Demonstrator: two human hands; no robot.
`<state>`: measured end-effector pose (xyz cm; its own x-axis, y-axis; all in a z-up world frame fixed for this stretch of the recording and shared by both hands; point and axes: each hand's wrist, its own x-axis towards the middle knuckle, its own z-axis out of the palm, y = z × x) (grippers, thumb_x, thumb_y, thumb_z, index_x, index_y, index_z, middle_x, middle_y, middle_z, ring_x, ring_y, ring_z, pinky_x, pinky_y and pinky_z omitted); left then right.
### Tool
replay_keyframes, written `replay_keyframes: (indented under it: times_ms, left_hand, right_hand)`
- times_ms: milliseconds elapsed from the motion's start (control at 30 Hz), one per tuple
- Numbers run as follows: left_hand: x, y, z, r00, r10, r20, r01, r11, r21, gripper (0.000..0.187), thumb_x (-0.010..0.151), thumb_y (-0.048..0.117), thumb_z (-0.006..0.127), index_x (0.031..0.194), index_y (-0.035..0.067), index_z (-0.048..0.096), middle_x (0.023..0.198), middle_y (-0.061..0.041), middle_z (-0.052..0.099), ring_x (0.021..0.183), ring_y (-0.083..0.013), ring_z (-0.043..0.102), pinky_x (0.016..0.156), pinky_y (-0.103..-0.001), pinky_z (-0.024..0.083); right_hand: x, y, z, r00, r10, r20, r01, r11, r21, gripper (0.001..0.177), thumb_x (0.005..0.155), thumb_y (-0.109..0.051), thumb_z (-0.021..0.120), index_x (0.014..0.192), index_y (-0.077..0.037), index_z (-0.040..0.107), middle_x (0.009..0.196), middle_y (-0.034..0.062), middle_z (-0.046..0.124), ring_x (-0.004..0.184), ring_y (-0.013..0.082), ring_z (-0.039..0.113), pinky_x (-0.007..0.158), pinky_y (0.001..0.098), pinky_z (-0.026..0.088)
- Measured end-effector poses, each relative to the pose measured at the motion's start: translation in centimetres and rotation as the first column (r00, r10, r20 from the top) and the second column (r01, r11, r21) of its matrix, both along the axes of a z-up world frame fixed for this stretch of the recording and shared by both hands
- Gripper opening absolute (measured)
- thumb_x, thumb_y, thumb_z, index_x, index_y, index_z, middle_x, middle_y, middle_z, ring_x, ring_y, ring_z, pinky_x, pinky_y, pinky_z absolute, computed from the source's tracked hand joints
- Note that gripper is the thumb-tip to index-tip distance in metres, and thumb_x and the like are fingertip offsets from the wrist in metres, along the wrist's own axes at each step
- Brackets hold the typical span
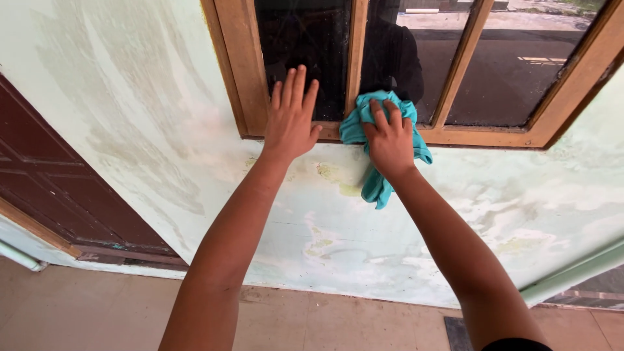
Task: The person wipes a wooden-framed window with a teal cloth, then walks to a second window and continues wiping the glass and frame. The person uses the cloth to clean both windows thoroughly.
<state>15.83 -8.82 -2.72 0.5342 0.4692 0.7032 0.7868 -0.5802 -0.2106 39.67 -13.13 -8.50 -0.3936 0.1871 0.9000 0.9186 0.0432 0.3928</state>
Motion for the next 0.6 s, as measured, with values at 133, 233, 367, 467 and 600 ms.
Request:
replay_keyframes:
  times_ms: [133, 233, 367, 467, 600]
  left_hand:
    - [1.8, -0.1, -0.3, 1.0, -0.009, -0.021, 0.009, 1.0, -0.021, 0.094, 0.083, 0.031, 0.085, 0.16, 0.005, 0.04, 0.169, -0.026, 0.014, 0.157, -0.0418, 0.018, 0.124, -0.06, 0.017]
    - [2.7, 0.1, 0.8, 0.998, 0.004, -0.057, -0.006, 1.0, -0.03, 0.1, 0.082, 0.032, 0.085, 0.163, 0.009, 0.034, 0.169, -0.024, 0.012, 0.157, -0.0411, 0.018, 0.124, -0.06, 0.018]
    - [4.0, 0.3, 3.1, 0.995, 0.088, -0.047, -0.085, 0.995, 0.061, 0.099, 0.086, 0.039, 0.082, 0.165, 0.012, 0.029, 0.169, -0.024, 0.004, 0.158, -0.0419, 0.014, 0.126, -0.058, 0.02]
    - [4.4, 1.4, 3.8, 0.986, 0.167, -0.016, -0.164, 0.981, 0.108, 0.101, 0.086, 0.045, 0.082, 0.166, 0.016, 0.027, 0.169, -0.023, 0.002, 0.157, -0.0432, 0.012, 0.125, -0.059, 0.023]
    - [4.4, 1.6, 3.2, 0.958, 0.285, -0.037, -0.273, 0.942, 0.198, 0.112, 0.08, 0.049, 0.084, 0.168, 0.02, 0.021, 0.17, -0.02, 0.001, 0.157, -0.0414, 0.01, 0.112, -0.056, 0.045]
  right_hand:
    - [2.2, -0.6, 1.1, 0.998, 0.069, 0.015, -0.064, 0.975, -0.214, 0.014, 0.075, -0.015, 0.064, 0.081, -0.024, 0.074, 0.098, -0.0019, 0.063, 0.096, 0.0259, 0.06, 0.065, 0.0366, 0.049]
    - [3.2, -0.9, 4.7, 0.99, 0.078, -0.117, -0.106, 0.962, -0.251, 0.02, 0.07, -0.017, 0.065, 0.083, -0.027, 0.076, 0.084, -0.006, 0.059, 0.086, 0.0214, 0.061, 0.065, 0.0321, 0.05]
    - [2.3, -1.5, 11.4, 0.954, 0.195, -0.228, -0.2, 0.98, 0.003, 0.032, 0.075, -0.008, 0.06, 0.103, -0.013, 0.074, 0.104, 0.0096, 0.056, 0.092, 0.0337, 0.053, 0.07, 0.0466, 0.048]
    - [1.6, 1.7, 14.7, 0.948, 0.178, -0.264, -0.147, 0.98, 0.133, 0.046, 0.086, 0.002, 0.054, 0.128, -0.008, 0.068, 0.135, 0.0202, 0.051, 0.117, 0.0419, 0.043, 0.086, 0.0563, 0.048]
    - [-0.2, 5.1, 15.5, 0.946, -0.028, -0.324, -0.014, 0.992, -0.129, 0.063, 0.092, 0.012, 0.054, 0.15, -0.011, 0.063, 0.162, 0.0201, 0.032, 0.147, 0.0448, 0.012, 0.116, 0.0726, 0.032]
